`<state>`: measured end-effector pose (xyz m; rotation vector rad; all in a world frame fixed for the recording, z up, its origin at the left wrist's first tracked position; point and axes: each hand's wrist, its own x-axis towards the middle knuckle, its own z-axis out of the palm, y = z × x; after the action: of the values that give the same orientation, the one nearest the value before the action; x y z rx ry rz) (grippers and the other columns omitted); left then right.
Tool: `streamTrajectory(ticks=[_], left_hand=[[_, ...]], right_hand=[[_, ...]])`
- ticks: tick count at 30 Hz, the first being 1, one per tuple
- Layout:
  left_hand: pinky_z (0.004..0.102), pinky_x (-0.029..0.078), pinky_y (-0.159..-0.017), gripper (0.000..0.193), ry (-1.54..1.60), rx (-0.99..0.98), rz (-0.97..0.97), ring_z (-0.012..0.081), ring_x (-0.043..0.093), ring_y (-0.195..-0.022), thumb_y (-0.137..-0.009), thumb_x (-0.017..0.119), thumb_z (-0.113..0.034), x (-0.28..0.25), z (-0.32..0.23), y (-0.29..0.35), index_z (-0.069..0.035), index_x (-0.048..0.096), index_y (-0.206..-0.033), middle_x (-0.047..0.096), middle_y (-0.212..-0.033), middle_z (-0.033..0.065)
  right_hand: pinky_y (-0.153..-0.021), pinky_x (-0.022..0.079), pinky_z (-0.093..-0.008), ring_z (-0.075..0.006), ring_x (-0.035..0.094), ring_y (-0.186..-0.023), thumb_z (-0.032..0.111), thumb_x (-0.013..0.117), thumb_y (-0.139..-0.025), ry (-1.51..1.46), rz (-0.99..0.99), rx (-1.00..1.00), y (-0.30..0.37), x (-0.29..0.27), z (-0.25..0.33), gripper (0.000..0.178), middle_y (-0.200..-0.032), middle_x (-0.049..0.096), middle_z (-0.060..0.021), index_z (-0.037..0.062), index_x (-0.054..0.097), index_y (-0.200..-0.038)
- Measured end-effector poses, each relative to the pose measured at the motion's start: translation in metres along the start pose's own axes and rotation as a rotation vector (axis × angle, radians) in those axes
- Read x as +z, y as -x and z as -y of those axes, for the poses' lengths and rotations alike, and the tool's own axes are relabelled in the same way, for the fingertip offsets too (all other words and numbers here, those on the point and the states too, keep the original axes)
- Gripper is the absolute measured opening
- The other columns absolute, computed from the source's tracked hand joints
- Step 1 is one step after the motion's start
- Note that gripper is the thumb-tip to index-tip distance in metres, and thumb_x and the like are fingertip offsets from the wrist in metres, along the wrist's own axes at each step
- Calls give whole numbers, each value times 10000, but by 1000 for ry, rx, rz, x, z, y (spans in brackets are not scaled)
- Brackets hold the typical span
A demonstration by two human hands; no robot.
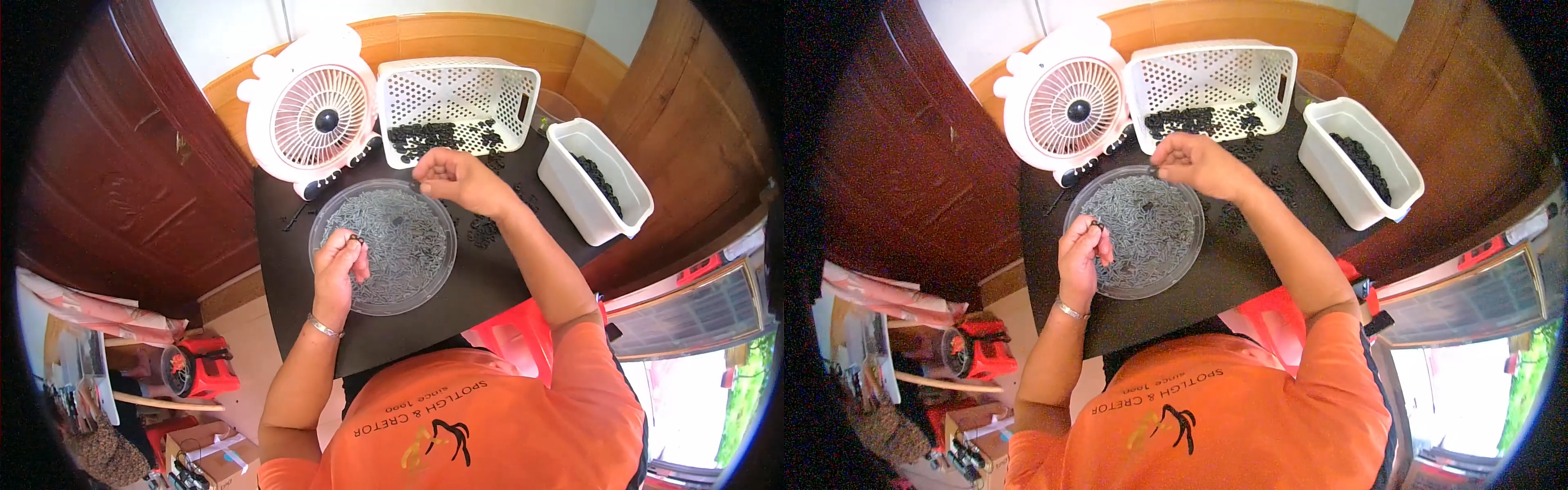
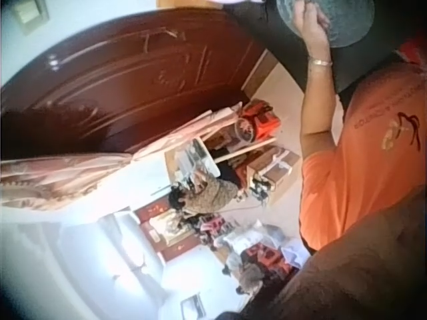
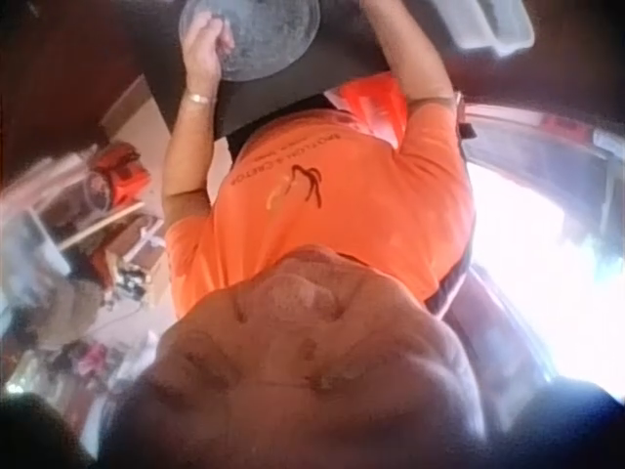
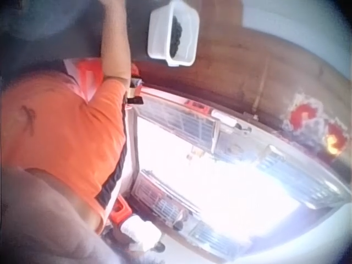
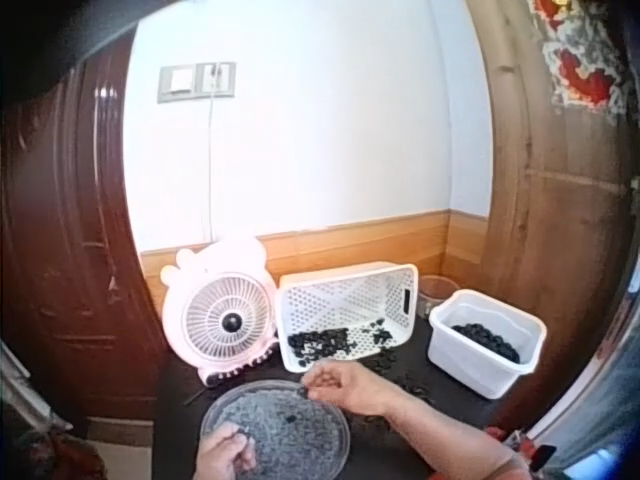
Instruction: The person assembles plastic fasteners by taking pins from a tray and inserting them into plastic clips by hand.
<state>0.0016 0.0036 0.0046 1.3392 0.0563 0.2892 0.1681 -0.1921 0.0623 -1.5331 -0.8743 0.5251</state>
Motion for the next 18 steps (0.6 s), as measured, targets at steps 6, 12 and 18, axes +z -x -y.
streamTrajectory(ticks=[6,12,18], left_hand=[[215,388,-501,185,-28,43,40,87,500,-555,-918,482,-185,-2,2,1,-37,538,-823,572,-702,41],[238,406,-535,209,-27,38,63,117,525,-582,-905,488,-230,3,-2,1,-38,532,-837,597,-754,76],[272,397,-518,214,223,-97,94,181,513,-557,-861,506,-253,-5,0,-4,-50,490,-796,546,-678,99]], right_hand=[[-766,456,-216,-45,536,-827,-28,612,-819,-113,95,-65,-10,38,-3,184,-885,579,21,16,573,-993],[-805,458,-248,-84,562,-895,-11,596,-846,-76,168,-40,-3,69,-16,151,-937,608,-8,13,621,-993],[-811,460,-267,-106,573,-886,2,612,-847,-138,217,-61,0,79,-24,138,-929,609,-26,8,626,-984]])
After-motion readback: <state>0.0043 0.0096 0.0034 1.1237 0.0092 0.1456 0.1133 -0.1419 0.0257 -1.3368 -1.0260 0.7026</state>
